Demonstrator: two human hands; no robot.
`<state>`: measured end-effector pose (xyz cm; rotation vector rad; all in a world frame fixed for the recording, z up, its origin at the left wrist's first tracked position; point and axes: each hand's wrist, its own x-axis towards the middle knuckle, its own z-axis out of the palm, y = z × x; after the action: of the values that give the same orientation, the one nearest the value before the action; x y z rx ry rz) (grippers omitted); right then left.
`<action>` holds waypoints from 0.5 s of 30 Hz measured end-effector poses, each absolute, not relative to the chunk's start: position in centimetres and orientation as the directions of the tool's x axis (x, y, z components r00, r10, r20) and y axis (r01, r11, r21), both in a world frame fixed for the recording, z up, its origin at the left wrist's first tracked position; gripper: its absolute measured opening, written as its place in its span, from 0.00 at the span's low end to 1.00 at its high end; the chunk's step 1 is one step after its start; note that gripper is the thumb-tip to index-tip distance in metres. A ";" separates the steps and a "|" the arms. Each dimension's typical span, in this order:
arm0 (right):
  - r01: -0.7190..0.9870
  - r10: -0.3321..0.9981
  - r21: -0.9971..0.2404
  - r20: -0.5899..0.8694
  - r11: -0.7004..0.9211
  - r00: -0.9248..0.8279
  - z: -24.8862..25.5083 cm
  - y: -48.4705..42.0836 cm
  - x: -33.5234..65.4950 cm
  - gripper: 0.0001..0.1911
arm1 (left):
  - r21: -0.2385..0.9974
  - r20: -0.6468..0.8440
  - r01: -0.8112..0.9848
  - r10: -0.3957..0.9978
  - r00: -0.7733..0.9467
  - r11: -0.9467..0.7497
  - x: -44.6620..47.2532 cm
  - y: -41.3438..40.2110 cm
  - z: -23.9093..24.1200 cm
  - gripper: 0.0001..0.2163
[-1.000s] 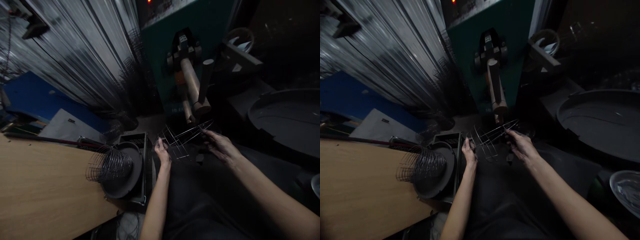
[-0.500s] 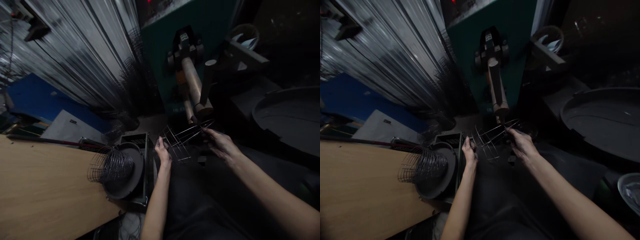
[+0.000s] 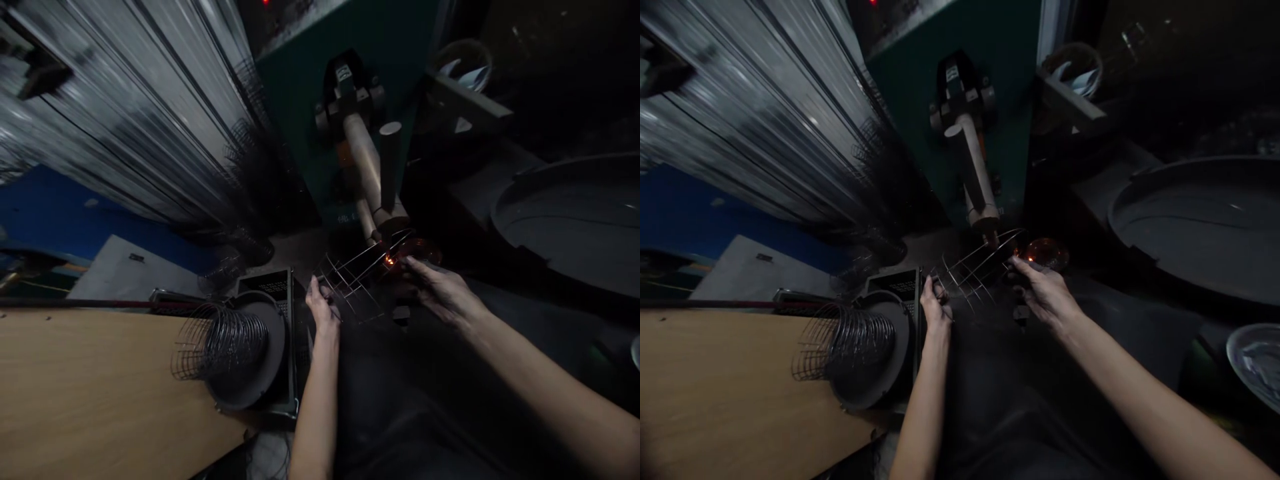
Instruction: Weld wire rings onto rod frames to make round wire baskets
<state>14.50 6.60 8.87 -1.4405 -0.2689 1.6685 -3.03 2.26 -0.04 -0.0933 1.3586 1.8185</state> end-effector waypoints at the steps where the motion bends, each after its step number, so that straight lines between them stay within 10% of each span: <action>1: -0.475 0.722 -0.661 -0.688 -0.581 0.075 8.9 6.6 14.7 0.04 | 0.756 -0.513 -0.652 0.565 -0.646 -0.060 -3.1 2.4 0.0 0.22; 15: -0.255 0.784 -0.817 -0.572 -0.517 0.240 8.4 4.9 19.7 0.02 | 0.792 -0.456 -0.605 0.574 -0.679 -0.087 -3.3 2.5 -0.1 0.21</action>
<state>19.69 4.90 8.45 -1.6054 -0.5052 1.4398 -3.28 2.53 -0.10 -0.0355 1.3777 1.8643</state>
